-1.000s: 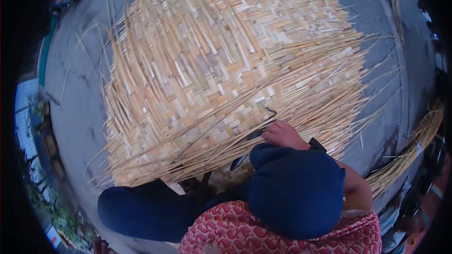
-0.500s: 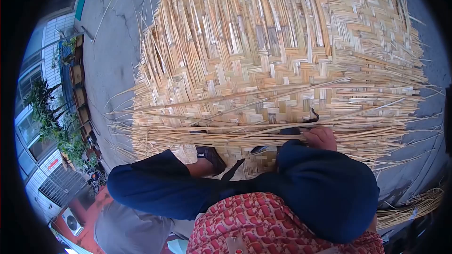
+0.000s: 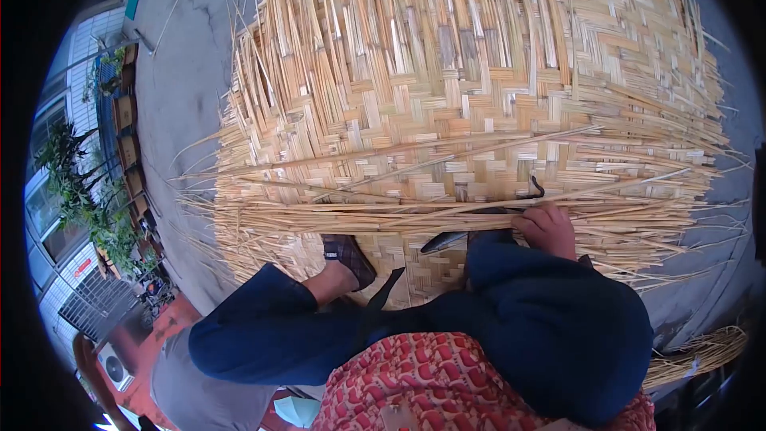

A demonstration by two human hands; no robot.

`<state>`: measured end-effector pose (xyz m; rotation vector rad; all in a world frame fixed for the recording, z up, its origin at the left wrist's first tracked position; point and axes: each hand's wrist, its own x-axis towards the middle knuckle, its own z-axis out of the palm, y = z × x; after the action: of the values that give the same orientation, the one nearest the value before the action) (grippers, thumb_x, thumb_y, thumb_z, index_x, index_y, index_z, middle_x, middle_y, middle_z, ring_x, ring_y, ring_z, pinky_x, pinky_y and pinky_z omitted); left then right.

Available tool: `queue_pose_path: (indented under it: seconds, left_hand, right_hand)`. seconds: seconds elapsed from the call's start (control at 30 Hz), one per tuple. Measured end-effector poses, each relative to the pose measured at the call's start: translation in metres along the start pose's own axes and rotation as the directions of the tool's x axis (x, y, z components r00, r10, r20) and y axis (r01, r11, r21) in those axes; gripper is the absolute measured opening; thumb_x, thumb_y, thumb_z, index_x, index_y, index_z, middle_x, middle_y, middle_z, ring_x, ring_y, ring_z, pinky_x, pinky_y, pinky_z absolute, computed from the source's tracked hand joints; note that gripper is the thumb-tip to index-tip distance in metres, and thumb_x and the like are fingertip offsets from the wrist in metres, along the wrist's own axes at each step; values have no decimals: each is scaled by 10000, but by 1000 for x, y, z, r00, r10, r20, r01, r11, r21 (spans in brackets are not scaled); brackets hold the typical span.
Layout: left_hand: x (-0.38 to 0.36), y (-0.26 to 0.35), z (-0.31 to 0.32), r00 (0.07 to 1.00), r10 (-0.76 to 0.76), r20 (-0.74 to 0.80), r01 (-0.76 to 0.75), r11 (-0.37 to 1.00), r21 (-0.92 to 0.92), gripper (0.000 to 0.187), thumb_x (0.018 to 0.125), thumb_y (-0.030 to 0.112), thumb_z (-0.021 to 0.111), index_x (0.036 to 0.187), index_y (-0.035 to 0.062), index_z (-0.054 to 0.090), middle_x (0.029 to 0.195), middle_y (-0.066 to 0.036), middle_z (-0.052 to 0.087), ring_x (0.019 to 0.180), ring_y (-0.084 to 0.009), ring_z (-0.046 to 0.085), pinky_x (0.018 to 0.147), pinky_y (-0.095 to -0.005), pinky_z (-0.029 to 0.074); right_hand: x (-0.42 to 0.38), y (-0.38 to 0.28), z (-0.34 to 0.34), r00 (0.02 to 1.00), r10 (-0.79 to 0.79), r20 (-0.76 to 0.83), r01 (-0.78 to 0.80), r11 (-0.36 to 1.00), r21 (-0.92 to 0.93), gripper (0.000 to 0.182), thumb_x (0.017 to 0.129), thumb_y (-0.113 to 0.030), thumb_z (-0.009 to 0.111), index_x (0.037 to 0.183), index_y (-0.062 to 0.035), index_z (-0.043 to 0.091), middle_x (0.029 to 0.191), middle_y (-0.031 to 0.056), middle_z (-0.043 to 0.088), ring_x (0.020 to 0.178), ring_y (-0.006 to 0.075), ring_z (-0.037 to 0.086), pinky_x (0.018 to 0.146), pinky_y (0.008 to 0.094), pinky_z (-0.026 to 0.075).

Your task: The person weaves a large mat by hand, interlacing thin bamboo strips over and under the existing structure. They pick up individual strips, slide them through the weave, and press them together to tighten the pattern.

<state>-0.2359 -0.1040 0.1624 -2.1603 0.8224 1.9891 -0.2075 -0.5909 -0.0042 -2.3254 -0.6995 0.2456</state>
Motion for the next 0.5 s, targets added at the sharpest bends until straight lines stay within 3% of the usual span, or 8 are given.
queue_pose_path:
  seconds: [0.03, 0.07, 0.13, 0.17, 0.23, 0.33, 0.47, 0.5]
  left_hand:
    - [-63, -19, -43, 968, -221, -120, 194, 960, -202, 254, 947, 154, 639, 1186, 71, 666, 1125, -91, 702, 1045, -233, 677, 848, -393, 513]
    - [-128, -42, -78, 818, -495, -291, 330, 820, -468, 295, 967, 138, 629, 1251, 60, 636, 1184, -93, 690, 1089, -232, 662, 906, -377, 505]
    - [-191, -77, -119, 413, -670, -617, 131, 714, -688, 384, 1007, 107, 608, 1383, 36, 577, 1302, -98, 665, 1176, -229, 633, 1021, -345, 487]
    - [-115, -54, -146, 559, -487, -671, 15, 815, -579, 433, 944, 67, 674, 1362, 19, 571, 1288, -108, 669, 1173, -233, 635, 1011, -353, 481]
    - [11, -27, -144, 656, -129, -744, -255, 890, -379, 592, 826, 197, 829, 1341, 32, 590, 1232, -170, 656, 1177, -339, 621, 999, -409, 494]
    - [118, 32, -115, 765, 128, -631, -224, 972, -74, 1051, 587, 458, 938, 1413, 3, 473, 1209, -189, 634, 1161, -374, 605, 977, -452, 495]
    - [168, 67, -52, 672, 109, -733, -81, 994, 74, 532, 798, 188, 741, 1270, 34, 551, 1096, -130, 639, 1057, -308, 631, 859, -422, 531]
    - [157, 69, -56, 591, 130, -796, -171, 985, 33, 391, 814, 97, 627, 1198, 43, 580, 1027, -101, 623, 993, -285, 636, 819, -401, 536]
  right_hand:
    - [6, -3, -10, 999, 6, 50, -7, 1000, 9, 366, 756, -221, 700, 1119, -185, 692, 1053, 3, 647, 983, 249, 600, 861, 429, 461]
    - [10, -5, -18, 995, 12, 101, -14, 1000, 18, 367, 758, -214, 695, 1124, -185, 694, 1047, 6, 646, 985, 245, 601, 861, 425, 463]
    - [13, -4, -24, 995, -11, 102, 14, 999, -35, 351, 777, -190, 685, 1128, -171, 693, 1045, 8, 646, 989, 242, 602, 861, 409, 464]
    - [13, -6, -28, 995, -7, 100, 10, 1000, -30, 352, 783, -177, 679, 1134, -165, 692, 1050, 10, 649, 996, 241, 603, 863, 400, 464]
    - [12, -6, -40, 995, 4, 100, 3, 998, -61, 390, 775, -143, 703, 1165, -146, 685, 1056, 10, 650, 1015, 240, 602, 866, 384, 464]
    - [4, -8, -54, 981, 157, 118, -143, 983, -119, 454, 760, -174, 765, 1203, -129, 675, 1110, 25, 656, 1044, 249, 605, 913, 398, 470]
    - [-8, -21, -77, 967, 210, 141, -184, 966, -183, 777, 696, -347, 840, 1384, -103, 572, 1315, 100, 581, 1244, 331, 519, 1064, 470, 406]
    - [-9, -23, -80, 960, 200, 197, -158, 965, -210, 872, 668, -387, 850, 1434, -111, 536, 1352, 104, 554, 1299, 338, 478, 1083, 486, 383]
